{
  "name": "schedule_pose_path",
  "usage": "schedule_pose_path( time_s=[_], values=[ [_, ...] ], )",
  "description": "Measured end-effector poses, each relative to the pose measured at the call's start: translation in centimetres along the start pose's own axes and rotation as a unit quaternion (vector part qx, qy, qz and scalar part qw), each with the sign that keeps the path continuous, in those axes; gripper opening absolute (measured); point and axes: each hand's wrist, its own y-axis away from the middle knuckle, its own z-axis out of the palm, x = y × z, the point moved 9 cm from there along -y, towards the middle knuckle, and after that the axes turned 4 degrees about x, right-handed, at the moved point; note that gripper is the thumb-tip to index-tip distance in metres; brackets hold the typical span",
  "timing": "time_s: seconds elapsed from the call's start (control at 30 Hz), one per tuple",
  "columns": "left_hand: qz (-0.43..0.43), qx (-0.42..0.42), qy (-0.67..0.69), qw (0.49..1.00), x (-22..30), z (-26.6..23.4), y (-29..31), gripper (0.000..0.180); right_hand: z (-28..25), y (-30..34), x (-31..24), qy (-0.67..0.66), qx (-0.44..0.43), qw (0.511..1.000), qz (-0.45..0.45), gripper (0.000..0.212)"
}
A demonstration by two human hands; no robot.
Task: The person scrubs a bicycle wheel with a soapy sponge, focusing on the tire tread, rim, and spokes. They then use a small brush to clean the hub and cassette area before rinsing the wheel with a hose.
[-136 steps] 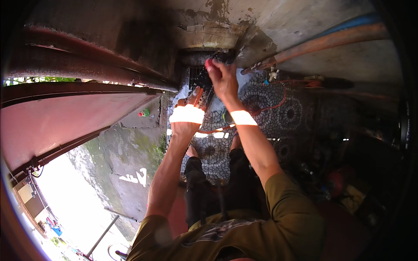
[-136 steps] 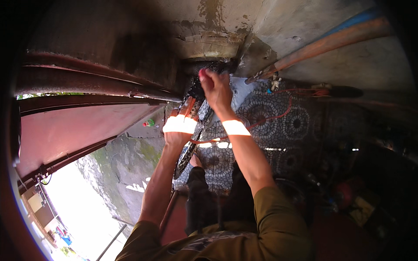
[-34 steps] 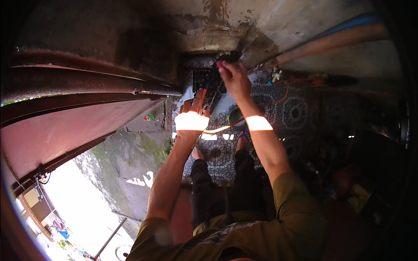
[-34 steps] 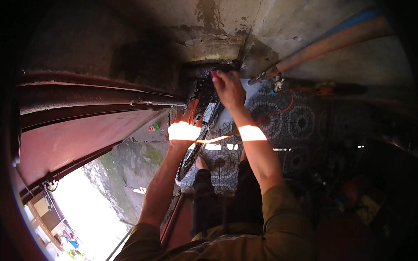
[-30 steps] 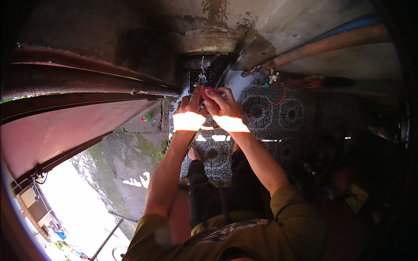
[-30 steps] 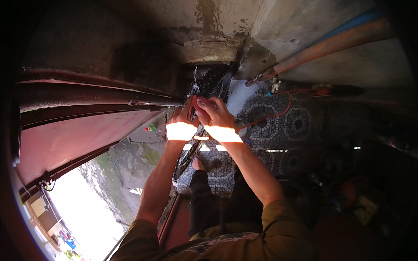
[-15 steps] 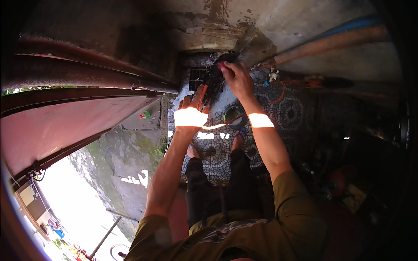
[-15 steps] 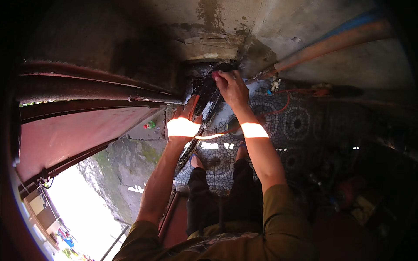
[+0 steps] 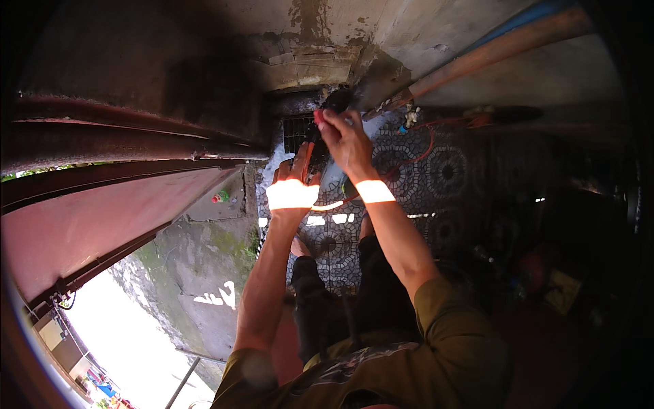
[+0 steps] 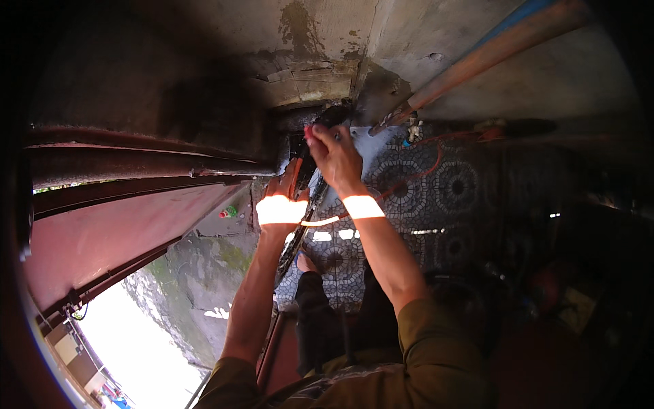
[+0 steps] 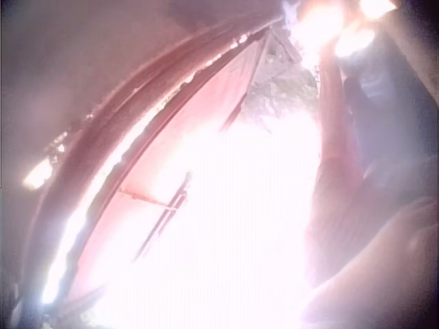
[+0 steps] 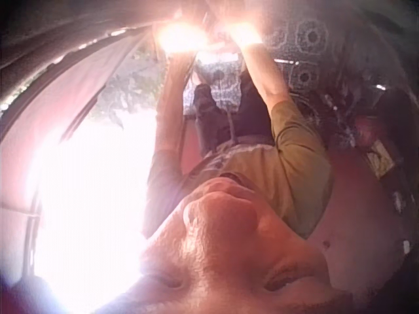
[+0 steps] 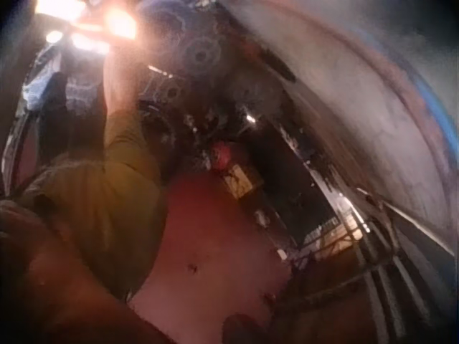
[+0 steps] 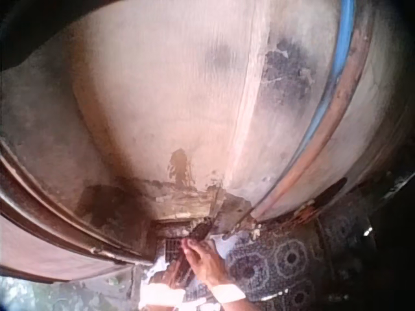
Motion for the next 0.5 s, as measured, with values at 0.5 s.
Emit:
schedule_pose_path(
  time_s=[0.5],
  values=[
    [-0.029,0.026,0.056,0.998,-0.3,0.2,0.2,0.052,0.8,-1.6,-1.1,0.033,-0.060,0.993,-0.100,0.027]
  ],
)
